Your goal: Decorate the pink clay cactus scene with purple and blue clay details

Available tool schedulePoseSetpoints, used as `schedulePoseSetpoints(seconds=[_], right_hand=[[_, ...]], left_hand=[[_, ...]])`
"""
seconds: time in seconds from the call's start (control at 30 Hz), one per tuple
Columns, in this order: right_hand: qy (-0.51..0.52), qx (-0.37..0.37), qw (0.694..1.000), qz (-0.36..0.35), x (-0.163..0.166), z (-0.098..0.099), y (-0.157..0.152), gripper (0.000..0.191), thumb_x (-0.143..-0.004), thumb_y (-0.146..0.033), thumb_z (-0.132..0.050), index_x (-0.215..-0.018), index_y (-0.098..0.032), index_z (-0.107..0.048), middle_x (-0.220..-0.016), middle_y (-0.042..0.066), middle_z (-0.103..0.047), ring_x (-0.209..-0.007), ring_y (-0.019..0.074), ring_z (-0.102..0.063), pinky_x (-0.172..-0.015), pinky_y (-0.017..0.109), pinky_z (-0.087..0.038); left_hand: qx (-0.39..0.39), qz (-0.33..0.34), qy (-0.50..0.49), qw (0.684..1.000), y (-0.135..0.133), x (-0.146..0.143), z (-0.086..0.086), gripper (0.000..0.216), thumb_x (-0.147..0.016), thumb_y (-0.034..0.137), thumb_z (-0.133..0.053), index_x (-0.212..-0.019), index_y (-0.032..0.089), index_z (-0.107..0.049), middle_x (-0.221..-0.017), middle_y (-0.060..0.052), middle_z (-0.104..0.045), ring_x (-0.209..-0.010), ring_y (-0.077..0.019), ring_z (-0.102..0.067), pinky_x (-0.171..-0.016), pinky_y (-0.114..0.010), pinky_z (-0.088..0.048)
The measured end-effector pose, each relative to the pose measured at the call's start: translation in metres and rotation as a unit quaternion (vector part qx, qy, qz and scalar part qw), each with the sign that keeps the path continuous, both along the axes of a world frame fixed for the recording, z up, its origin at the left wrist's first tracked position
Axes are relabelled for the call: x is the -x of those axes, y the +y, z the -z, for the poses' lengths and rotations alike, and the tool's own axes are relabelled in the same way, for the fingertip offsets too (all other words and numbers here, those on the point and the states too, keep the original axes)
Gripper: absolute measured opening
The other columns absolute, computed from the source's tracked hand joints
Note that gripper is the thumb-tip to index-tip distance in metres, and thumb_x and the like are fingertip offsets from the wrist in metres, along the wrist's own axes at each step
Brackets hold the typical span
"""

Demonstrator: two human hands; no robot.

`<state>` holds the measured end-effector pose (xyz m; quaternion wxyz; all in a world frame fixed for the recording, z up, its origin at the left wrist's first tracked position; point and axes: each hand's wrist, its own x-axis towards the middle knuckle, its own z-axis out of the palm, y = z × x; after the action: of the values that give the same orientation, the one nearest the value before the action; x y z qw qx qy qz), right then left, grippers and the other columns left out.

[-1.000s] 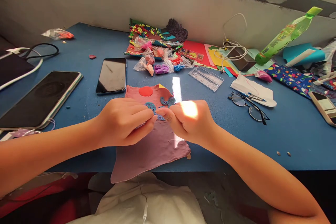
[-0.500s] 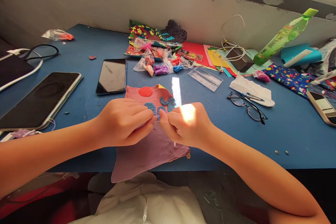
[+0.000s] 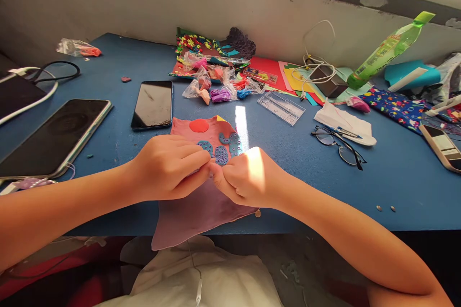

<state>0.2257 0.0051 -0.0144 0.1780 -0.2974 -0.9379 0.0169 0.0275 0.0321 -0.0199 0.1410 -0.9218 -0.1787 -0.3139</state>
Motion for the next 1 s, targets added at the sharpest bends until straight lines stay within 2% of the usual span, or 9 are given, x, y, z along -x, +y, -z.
schedulePoseSetpoints(seconds=[0.17, 0.4, 0.47, 0.57, 0.7, 0.83, 1.0], right_hand=[[0.047, 0.031, 0.998, -0.010, 0.0002, 0.0022, 0.0065, 0.044, -0.094, -0.019, -0.036, -0.050, -0.017, -0.030, -0.051, -0.006, -0.020, -0.048, 0.0083, -0.013, -0.044, 0.022, -0.015], [0.084, 0.037, 0.996, -0.005, 0.0025, 0.0049, 0.0079, 0.029, -0.094, -0.022, -0.038, -0.066, -0.018, -0.044, -0.057, -0.006, -0.034, -0.050, 0.0080, -0.025, -0.045, 0.020, -0.022], [0.081, 0.015, 0.996, -0.016, 0.0020, 0.0048, 0.0075, 0.031, -0.095, -0.022, -0.037, -0.066, -0.018, -0.045, -0.057, -0.005, -0.037, -0.050, 0.0085, -0.025, -0.045, 0.021, -0.023], [0.096, -0.069, 0.992, -0.033, -0.0002, 0.0026, 0.0065, 0.043, -0.097, -0.026, -0.036, -0.055, -0.019, -0.040, -0.051, -0.005, -0.034, -0.048, 0.0090, -0.021, -0.044, 0.022, -0.022], [0.141, -0.158, 0.977, -0.013, -0.0018, -0.0027, 0.0040, 0.050, -0.099, -0.029, -0.032, -0.050, -0.019, -0.039, -0.046, -0.004, -0.033, -0.045, 0.0088, -0.023, -0.044, 0.023, -0.023], [0.141, -0.145, 0.979, 0.022, -0.0012, -0.0046, 0.0025, 0.052, -0.100, -0.025, -0.024, -0.051, -0.019, -0.036, -0.044, -0.004, -0.031, -0.044, 0.0091, -0.022, -0.043, 0.023, -0.022], [0.136, -0.147, 0.979, 0.036, -0.0013, -0.0050, 0.0019, 0.051, -0.100, -0.024, -0.026, -0.050, -0.019, -0.031, -0.044, -0.005, -0.026, -0.045, 0.0095, -0.019, -0.043, 0.024, -0.020]], left_hand=[[-0.009, -0.004, -0.006, 1.000, 0.0014, -0.0005, 0.0015, 0.031, -0.084, 0.014, -0.045, -0.053, 0.018, -0.044, -0.045, 0.005, -0.048, -0.042, -0.0092, -0.042, -0.043, -0.025, -0.028], [-0.003, -0.007, 0.005, 1.000, 0.0027, 0.0004, 0.0020, 0.030, -0.085, 0.018, -0.047, -0.055, 0.018, -0.047, -0.046, 0.004, -0.050, -0.043, -0.0095, -0.044, -0.044, -0.025, -0.029], [-0.002, -0.006, 0.003, 1.000, 0.0028, 0.0006, 0.0019, 0.031, -0.086, 0.019, -0.047, -0.056, 0.018, -0.048, -0.047, 0.004, -0.051, -0.043, -0.0097, -0.045, -0.043, -0.026, -0.030], [0.002, -0.007, 0.006, 1.000, 0.0025, 0.0006, 0.0019, 0.030, -0.087, 0.020, -0.045, -0.058, 0.018, -0.050, -0.047, 0.004, -0.052, -0.043, -0.0098, -0.046, -0.043, -0.026, -0.029], [-0.009, -0.016, 0.004, 1.000, 0.0021, -0.0005, 0.0016, 0.032, -0.086, 0.018, -0.045, -0.054, 0.018, -0.047, -0.045, 0.005, -0.051, -0.042, -0.0093, -0.045, -0.043, -0.026, -0.029], [-0.013, -0.015, 0.002, 1.000, 0.0021, -0.0020, 0.0008, 0.031, -0.085, 0.016, -0.045, -0.054, 0.018, -0.046, -0.045, 0.005, -0.050, -0.042, -0.0093, -0.045, -0.043, -0.026, -0.028], [-0.011, -0.014, -0.001, 1.000, 0.0023, -0.0026, -0.0001, 0.031, -0.084, 0.015, -0.045, -0.053, 0.018, -0.044, -0.044, 0.004, -0.048, -0.042, -0.0093, -0.043, -0.043, -0.026, -0.027]])
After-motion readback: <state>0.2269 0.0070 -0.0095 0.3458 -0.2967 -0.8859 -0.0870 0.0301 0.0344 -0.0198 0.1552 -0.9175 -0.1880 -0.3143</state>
